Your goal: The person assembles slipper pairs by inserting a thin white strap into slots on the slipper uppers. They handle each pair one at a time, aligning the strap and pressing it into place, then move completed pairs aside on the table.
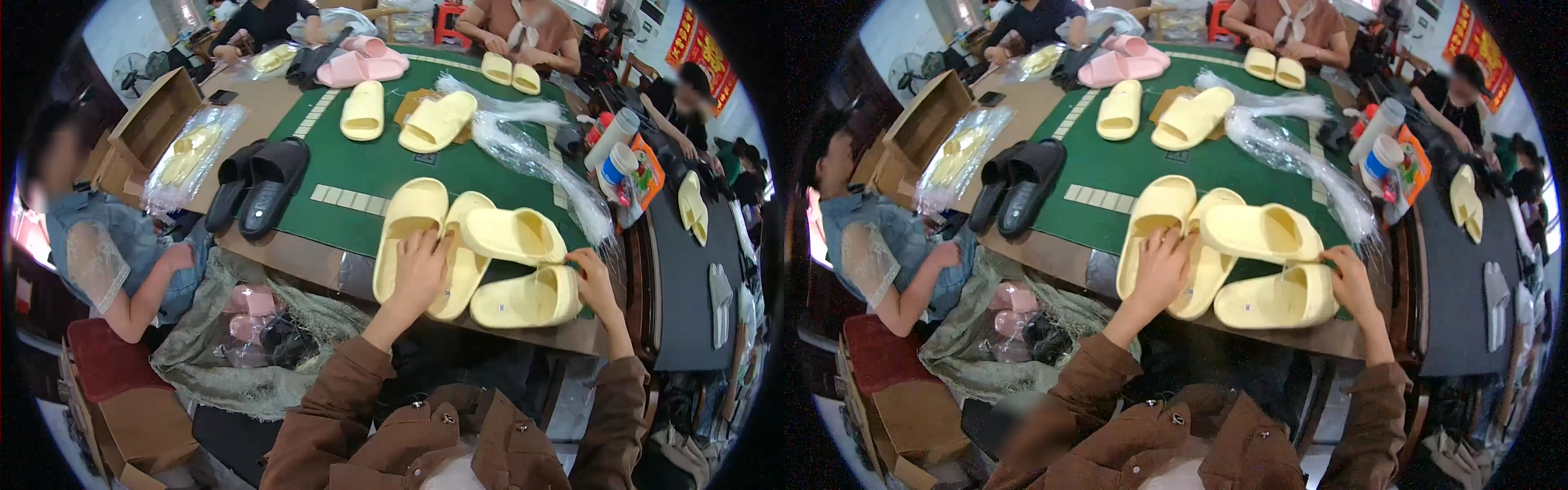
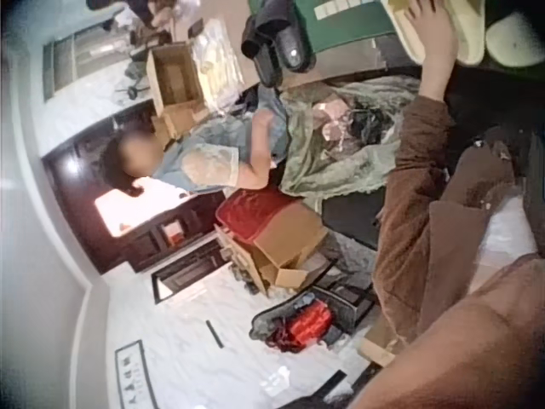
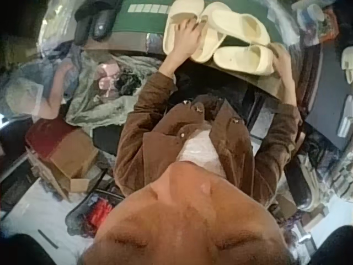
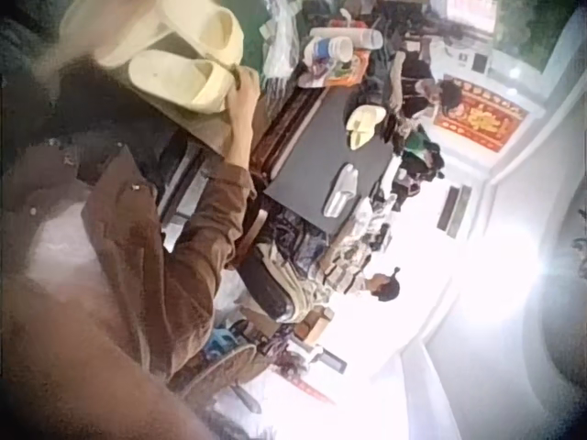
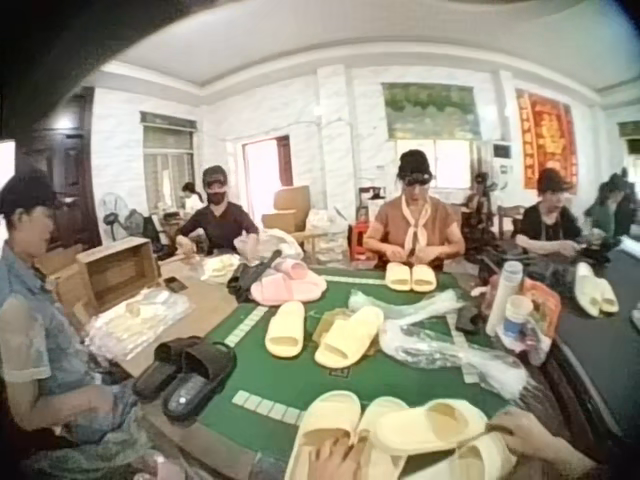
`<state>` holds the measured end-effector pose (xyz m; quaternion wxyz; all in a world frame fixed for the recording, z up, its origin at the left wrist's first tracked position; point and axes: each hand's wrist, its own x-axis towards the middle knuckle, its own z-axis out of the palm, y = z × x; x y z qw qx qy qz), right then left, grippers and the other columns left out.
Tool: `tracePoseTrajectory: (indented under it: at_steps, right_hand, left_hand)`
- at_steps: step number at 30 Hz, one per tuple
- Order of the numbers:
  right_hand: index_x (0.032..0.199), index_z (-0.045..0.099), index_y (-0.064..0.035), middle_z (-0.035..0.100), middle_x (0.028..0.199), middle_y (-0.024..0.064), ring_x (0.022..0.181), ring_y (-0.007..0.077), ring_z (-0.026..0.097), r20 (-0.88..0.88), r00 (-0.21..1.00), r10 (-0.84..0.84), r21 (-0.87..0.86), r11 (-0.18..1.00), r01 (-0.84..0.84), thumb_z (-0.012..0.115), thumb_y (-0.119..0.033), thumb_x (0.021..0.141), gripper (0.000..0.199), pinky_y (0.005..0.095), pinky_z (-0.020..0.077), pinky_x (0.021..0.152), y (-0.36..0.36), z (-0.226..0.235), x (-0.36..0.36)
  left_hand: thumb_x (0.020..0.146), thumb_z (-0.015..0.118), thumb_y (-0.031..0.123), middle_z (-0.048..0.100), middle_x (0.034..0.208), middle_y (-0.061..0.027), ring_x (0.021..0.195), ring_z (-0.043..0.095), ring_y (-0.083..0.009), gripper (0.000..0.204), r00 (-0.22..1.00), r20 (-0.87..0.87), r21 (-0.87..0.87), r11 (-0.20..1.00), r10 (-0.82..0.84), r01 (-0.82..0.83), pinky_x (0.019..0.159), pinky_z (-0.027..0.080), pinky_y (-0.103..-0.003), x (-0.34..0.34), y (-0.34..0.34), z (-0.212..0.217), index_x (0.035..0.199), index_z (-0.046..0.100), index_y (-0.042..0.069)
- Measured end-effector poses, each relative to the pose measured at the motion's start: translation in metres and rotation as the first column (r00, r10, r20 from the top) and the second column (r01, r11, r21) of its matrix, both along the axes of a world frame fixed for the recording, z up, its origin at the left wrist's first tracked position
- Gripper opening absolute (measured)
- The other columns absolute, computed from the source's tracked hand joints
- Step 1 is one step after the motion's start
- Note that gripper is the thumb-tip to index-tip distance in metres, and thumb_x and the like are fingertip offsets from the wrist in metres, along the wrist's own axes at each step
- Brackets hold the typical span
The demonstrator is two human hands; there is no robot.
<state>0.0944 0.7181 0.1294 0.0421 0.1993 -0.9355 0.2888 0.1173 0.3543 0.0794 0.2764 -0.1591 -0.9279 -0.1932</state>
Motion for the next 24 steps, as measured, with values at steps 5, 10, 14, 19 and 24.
tracePoseTrajectory:
  at_steps: [5, 10, 14, 19, 24]
  right_hand:
    - [0.111, 0.062, -0.0048, 0.059, 0.113, 0.0129, 0.096, 0.0335, 0.062, -0.228, 0.972, -0.058, 0.165, 0.981, 0.097, 0.052, 0.001, 0.084, 0.030, 0.0409, 0.0506, 0.079, -0.011, 0.015, -0.004]
    - [0.113, 0.063, -0.0106, 0.061, 0.111, 0.0101, 0.087, 0.0329, 0.065, -0.337, 0.941, -0.035, 0.111, 0.991, 0.076, 0.059, -0.011, 0.088, 0.026, 0.0409, 0.0529, 0.072, -0.067, 0.054, -0.003]
    - [0.123, 0.057, -0.0109, 0.057, 0.118, 0.0097, 0.082, 0.0356, 0.066, -0.233, 0.970, -0.065, 0.321, 0.937, 0.140, 0.063, -0.022, 0.087, 0.038, 0.0445, 0.0543, 0.069, -0.099, 0.060, -0.009]
    - [0.126, 0.052, -0.0038, 0.056, 0.123, 0.0119, 0.083, 0.0362, 0.066, -0.251, 0.966, -0.068, 0.372, 0.914, 0.161, 0.057, -0.013, 0.086, 0.041, 0.0465, 0.0548, 0.070, -0.085, 0.025, -0.030]
    - [0.125, 0.054, -0.0036, 0.059, 0.123, 0.0124, 0.077, 0.0306, 0.068, -0.305, 0.941, 0.144, 0.442, 0.897, 0.006, 0.051, -0.002, 0.082, 0.044, 0.0403, 0.0551, 0.065, -0.084, 0.038, -0.015]
  left_hand:
    - [0.077, 0.061, 0.011, 0.054, 0.119, -0.0142, 0.111, 0.048, -0.0322, 0.047, 1.000, 0.020, -0.041, 0.999, 0.013, -0.012, 0.089, 0.037, -0.047, 0.000, -0.002, -0.006, 0.124, 0.059, 0.007]
    - [0.078, 0.061, 0.011, 0.054, 0.123, -0.0149, 0.111, 0.047, -0.0308, 0.047, 0.999, 0.031, -0.062, 0.998, 0.009, -0.007, 0.091, 0.036, -0.046, 0.001, 0.000, -0.003, 0.125, 0.058, 0.006]
    - [0.078, 0.062, 0.011, 0.053, 0.124, -0.0147, 0.112, 0.047, -0.0304, 0.048, 1.000, 0.031, -0.061, 0.998, 0.006, -0.004, 0.093, 0.035, -0.045, 0.002, -0.002, -0.002, 0.125, 0.058, 0.006]
    - [0.075, 0.066, 0.011, 0.053, 0.125, -0.0143, 0.112, 0.047, -0.0304, 0.049, 1.000, 0.019, -0.014, 1.000, -0.007, 0.008, 0.092, 0.036, -0.045, 0.001, 0.000, -0.002, 0.124, 0.059, 0.006]
    - [0.073, 0.065, 0.010, 0.055, 0.121, -0.0135, 0.111, 0.048, -0.0315, 0.048, 1.000, 0.014, -0.004, 1.000, 0.008, -0.008, 0.091, 0.036, -0.046, 0.002, -0.004, -0.007, 0.121, 0.060, 0.006]
